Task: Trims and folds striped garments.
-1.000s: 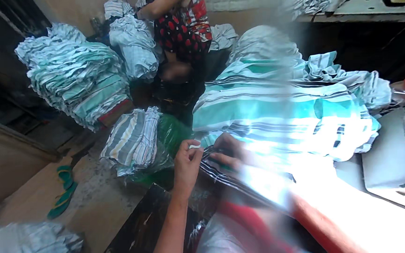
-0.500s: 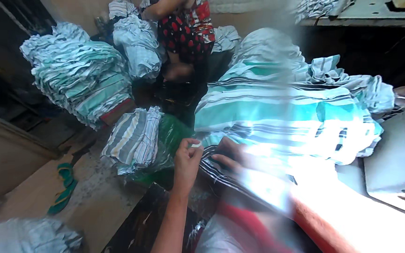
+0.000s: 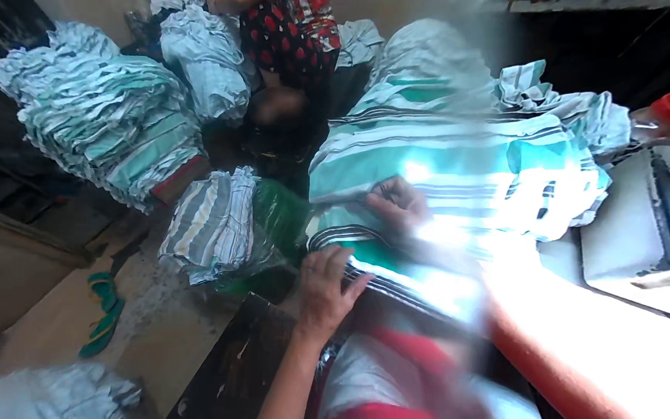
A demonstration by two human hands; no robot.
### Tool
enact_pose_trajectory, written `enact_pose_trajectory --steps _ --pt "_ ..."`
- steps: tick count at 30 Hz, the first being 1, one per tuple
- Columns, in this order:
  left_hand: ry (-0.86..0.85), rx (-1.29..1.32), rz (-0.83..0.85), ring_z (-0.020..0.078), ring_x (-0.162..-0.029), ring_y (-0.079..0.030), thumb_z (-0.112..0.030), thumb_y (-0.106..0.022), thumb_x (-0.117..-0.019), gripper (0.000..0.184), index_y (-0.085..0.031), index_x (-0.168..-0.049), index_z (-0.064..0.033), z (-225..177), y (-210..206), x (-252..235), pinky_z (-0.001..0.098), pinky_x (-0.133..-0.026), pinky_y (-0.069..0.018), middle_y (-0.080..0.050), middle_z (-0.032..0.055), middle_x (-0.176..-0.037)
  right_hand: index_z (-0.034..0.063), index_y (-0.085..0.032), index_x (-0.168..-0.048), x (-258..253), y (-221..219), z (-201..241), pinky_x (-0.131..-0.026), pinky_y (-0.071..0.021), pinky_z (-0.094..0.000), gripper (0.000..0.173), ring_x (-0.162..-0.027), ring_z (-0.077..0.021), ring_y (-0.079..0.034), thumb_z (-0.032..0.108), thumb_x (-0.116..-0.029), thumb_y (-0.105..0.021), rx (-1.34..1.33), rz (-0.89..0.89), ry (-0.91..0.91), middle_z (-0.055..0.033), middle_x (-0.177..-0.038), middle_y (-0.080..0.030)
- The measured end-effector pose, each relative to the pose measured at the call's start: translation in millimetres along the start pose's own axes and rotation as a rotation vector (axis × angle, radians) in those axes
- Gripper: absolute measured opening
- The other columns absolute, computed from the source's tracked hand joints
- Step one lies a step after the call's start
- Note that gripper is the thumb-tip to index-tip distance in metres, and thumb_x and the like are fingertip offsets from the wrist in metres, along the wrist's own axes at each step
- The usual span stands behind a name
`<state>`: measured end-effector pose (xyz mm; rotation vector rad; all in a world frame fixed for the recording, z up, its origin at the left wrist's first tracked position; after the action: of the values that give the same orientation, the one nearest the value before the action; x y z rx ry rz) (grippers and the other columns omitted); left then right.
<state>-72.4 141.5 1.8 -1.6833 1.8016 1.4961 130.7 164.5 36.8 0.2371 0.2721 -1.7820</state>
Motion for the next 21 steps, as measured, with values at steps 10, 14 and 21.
enact_pose_trajectory --steps 10,14,21 --pt "0.442 -0.057 0.022 0.0158 -0.076 -0.067 -0.019 -0.049 -0.1066 0.034 -0.076 -0.096 -0.0022 46.0 39.1 66.0 0.0428 -0.09 -0.0503 -0.072 0.0029 -0.077 0.0055 -0.061 -0.11 4.7 4.5 23.7 -0.054 -0.0498 -0.0198 0.027 -0.059 -0.0041 -0.057 0.022 -0.1111 -0.04 0.398 -0.163 0.295 0.0012 -0.078 -0.063" --pt "0.305 0.042 -0.045 0.0156 -0.089 -0.068 -0.018 -0.051 -0.1058 0.029 -0.073 -0.11 0.0004 9.0 35.2 25.6 0.0345 -0.087 -0.0548 -0.073 0.0061 -0.093 -0.0009 -0.063 -0.107 44.3 -14.8 52.7 -0.057 -0.0513 -0.023 0.021 -0.062 -0.0058 -0.058 0.012 -0.1059 -0.047 0.393 -0.131 0.332 -0.0029 -0.081 -0.065" --pt "-0.131 0.067 0.485 0.0372 -0.12 -0.062 -0.024 -0.067 -0.0958 0.039 -0.068 -0.131 -0.0059 -46.8 -46.6 -55.2 0.0665 -0.105 -0.0367 -0.073 0.0111 -0.118 0.0016 -0.068 -0.105 142.1 -19.6 55.2 -0.07 -0.0583 -0.0301 0.013 -0.079 -0.0143 -0.07 0.012 -0.0979 -0.064 0.647 -0.059 0.429 -0.0092 -0.092 -0.072"
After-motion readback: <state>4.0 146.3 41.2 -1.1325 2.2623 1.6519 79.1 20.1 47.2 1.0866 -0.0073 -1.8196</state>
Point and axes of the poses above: each hand's wrist, its own x-axis away from the middle knuckle, its own y-axis out of the back of the hand, z = x × y, the point moved 4 cm from there along -x, towards the middle knuckle
